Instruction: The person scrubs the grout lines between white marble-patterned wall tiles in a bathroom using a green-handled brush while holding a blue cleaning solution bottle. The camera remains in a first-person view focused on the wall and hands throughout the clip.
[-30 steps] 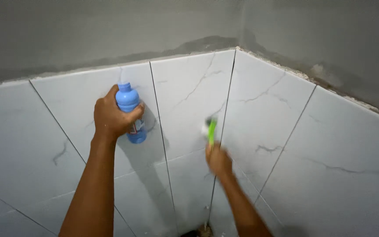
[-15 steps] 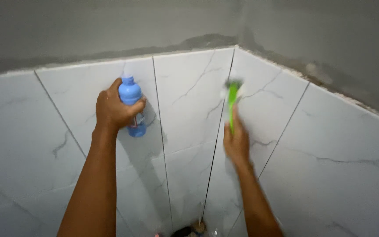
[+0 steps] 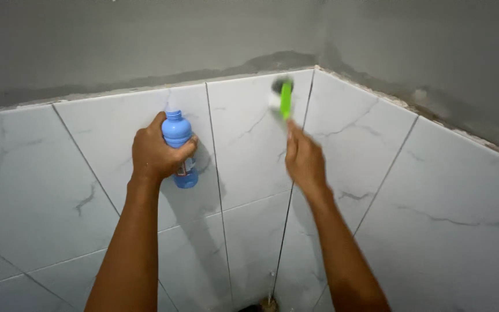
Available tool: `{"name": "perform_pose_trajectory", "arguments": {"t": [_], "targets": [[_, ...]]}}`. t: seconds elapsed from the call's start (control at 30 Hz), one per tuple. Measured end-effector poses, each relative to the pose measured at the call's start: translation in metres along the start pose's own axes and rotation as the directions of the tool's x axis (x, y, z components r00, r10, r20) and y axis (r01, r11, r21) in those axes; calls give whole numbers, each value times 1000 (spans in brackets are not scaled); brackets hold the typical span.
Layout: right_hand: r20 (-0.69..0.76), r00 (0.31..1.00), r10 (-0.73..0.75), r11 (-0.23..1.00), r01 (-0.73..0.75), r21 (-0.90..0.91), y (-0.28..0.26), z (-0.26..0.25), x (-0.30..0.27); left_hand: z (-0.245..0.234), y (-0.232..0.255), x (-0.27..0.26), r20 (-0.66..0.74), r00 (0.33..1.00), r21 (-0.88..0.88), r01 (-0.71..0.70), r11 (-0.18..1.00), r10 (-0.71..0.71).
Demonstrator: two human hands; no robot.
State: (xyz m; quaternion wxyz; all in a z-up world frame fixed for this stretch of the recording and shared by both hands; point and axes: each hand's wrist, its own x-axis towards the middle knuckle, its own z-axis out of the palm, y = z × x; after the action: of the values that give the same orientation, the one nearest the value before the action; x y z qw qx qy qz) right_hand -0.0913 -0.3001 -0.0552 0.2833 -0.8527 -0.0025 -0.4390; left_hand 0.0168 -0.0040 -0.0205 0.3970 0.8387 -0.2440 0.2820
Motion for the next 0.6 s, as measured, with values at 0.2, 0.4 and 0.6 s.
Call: {"name": "perform_pose_trajectory", "arguments": {"t": [0.2, 0.4, 0.6], "targets": [[121, 974, 193, 974, -175, -144, 7, 20, -43, 2, 2, -2, -23, 1000, -11, -15, 1000, 15], [199, 926, 322, 935, -277, -223, 142, 135, -244, 0, 9, -1, -46, 999, 28, -16, 999, 17], [146, 969, 199, 980, -199, -17, 31, 38, -76, 5, 2, -2, -78, 996, 7, -36, 999, 36]]}}
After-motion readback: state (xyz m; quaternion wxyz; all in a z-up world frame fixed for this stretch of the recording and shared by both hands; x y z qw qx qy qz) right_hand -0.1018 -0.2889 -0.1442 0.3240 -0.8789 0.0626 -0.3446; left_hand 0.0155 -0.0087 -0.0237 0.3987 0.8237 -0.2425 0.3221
